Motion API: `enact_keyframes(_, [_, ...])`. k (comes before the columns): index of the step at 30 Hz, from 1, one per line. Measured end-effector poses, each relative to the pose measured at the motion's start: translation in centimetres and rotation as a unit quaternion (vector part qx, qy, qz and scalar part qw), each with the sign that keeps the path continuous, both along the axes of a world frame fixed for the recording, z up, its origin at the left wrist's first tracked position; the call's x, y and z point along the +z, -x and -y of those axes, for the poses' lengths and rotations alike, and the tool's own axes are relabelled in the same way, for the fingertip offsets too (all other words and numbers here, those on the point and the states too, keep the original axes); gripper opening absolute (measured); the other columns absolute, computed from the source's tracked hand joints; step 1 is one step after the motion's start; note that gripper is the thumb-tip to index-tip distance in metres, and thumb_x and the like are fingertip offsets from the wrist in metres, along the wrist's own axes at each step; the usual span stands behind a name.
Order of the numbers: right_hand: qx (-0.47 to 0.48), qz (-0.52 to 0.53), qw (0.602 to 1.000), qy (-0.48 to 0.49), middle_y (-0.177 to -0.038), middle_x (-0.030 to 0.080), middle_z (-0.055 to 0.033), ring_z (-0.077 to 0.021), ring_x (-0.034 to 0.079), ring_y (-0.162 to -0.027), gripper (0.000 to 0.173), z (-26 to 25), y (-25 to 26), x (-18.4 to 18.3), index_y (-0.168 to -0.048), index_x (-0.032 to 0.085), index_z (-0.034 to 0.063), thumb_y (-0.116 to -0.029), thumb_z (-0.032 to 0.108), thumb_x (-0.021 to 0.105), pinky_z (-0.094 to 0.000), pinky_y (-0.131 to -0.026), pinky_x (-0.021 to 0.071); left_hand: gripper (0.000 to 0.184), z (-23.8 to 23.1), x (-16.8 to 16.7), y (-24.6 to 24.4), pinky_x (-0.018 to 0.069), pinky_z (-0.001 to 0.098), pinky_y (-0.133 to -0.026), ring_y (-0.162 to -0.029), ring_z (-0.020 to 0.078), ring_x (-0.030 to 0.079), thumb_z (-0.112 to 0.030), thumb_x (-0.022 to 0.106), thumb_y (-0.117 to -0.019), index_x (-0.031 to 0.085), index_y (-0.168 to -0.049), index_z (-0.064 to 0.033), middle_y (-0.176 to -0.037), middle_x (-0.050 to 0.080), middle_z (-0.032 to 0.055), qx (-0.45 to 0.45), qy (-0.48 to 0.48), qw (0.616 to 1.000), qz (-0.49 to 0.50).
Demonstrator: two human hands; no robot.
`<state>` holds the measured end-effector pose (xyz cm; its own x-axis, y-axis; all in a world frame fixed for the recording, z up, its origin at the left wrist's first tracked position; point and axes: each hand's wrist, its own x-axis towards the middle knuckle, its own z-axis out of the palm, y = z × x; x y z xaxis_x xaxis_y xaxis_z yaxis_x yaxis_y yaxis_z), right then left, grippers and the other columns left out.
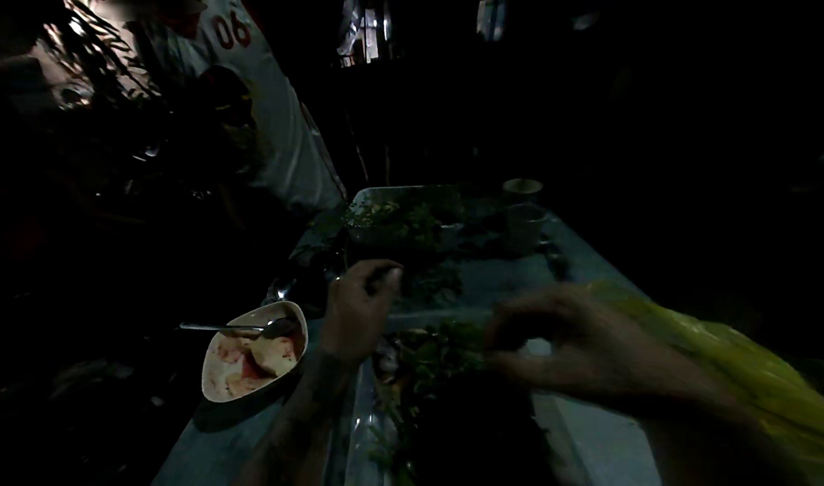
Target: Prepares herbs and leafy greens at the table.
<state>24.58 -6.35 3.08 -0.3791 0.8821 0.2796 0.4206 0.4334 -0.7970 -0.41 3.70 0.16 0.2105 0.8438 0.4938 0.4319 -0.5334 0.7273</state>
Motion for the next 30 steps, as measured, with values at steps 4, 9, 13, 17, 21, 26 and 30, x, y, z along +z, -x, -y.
enact_keyframes(4, [0.064,0.041,0.997,0.008,-0.099,0.075,0.0088,-0.0039,0.071,-0.093,0.02,0.2,-0.2,-0.4,-0.105,0.078,0.0198,-0.0894,0.032,0.077,-0.0259,-0.084,0.0619,0.014,0.4,0.1,-0.4,0.0492,0.02,-0.056,-0.062,0.0035,0.058,-0.023,0.064,-0.1023,0.073,-0.11,-0.0157,-0.082,0.068,-0.0047,-0.032,0.054,0.996,0.056])
enact_keyframes(9, [-0.154,-0.045,0.957,-0.24,-0.096,0.072,0.0083,-0.007,0.069,-0.084,0.015,-0.9,0.4,-0.5,-0.102,0.075,0.0195,-0.0881,0.024,0.075,-0.0258,-0.072,0.0617,0.013,1.1,0.1,-1.2,0.0488,0.0215,-0.056,-0.062,0.005,0.058,-0.023,0.065,-0.1016,0.073,-0.108,-0.0157,-0.081,0.068,-0.004,-0.059,0.1,0.992,0.058])
enact_keyframes(13, [-0.17,0.034,0.961,-0.214,-0.126,0.067,0.0065,-0.0074,0.065,-0.109,0.039,-2.1,0.4,-1.5,-0.121,0.073,0.0213,-0.0856,0.035,0.079,-0.0316,-0.089,0.0597,0.015,1.4,-0.4,-1.3,0.0491,0.023,-0.054,-0.061,0.0065,0.057,-0.024,0.064,-0.1007,0.073,-0.11,-0.0169,-0.083,0.068,-0.0042,-0.113,0.097,0.989,0.016])
enact_keyframes(17, [-0.165,0.011,0.984,-0.072,-0.092,0.073,0.0076,-0.003,0.068,-0.077,0.016,-2.4,1.6,-2.0,-0.106,0.077,0.0198,-0.0905,0.019,0.078,-0.0234,-0.067,0.0608,0.015,1.5,-0.7,-1.4,0.0473,0.0233,-0.051,-0.058,0.0077,0.056,-0.027,0.064,-0.1,0.073,-0.108,-0.0188,-0.079,0.066,-0.0039,-0.145,0.083,0.986,-0.002])
enact_keyframes(21, [-0.17,-0.001,0.985,-0.016,-0.083,0.073,0.0071,-0.0036,0.067,-0.068,0.009,-2.4,2.2,-1.9,-0.1,0.078,0.0203,-0.093,0.016,0.075,-0.0228,-0.059,0.0585,0.02,1.6,-0.4,-1.5,0.049,0.0247,-0.057,-0.064,0.0066,0.056,-0.034,0.071,-0.0948,0.076,-0.111,-0.0246,-0.086,0.066,-0.007,-0.138,0.087,0.986,-0.039])
enact_keyframes(26, [-0.17,-0.027,0.985,0.015,-0.078,0.072,0.005,-0.0066,0.065,-0.062,0.006,-2.7,2.4,-1.8,-0.097,0.079,0.0192,-0.0938,0.017,0.075,-0.0242,-0.054,0.0561,0.014,1.3,-0.3,-1.2,0.0572,0.0251,-0.065,-0.075,0.0066,0.065,-0.031,0.07,-0.0969,0.078,-0.103,-0.0211,-0.091,0.069,-0.0064,-0.136,0.083,0.985,-0.063])
enact_keyframes(30, [-0.179,-0.039,0.983,0.022,-0.074,0.07,0.0036,-0.007,0.063,-0.058,0.004,-2.7,2.6,-1.6,-0.095,0.079,0.0177,-0.0932,0.017,0.075,-0.0236,-0.05,0.0548,0.013,1.0,-0.5,-1.0,0.0581,0.0264,-0.067,-0.075,0.0066,0.066,-0.031,0.07,-0.0967,0.077,-0.101,-0.02,-0.093,0.07,-0.0067,-0.134,0.075,0.986,-0.058])
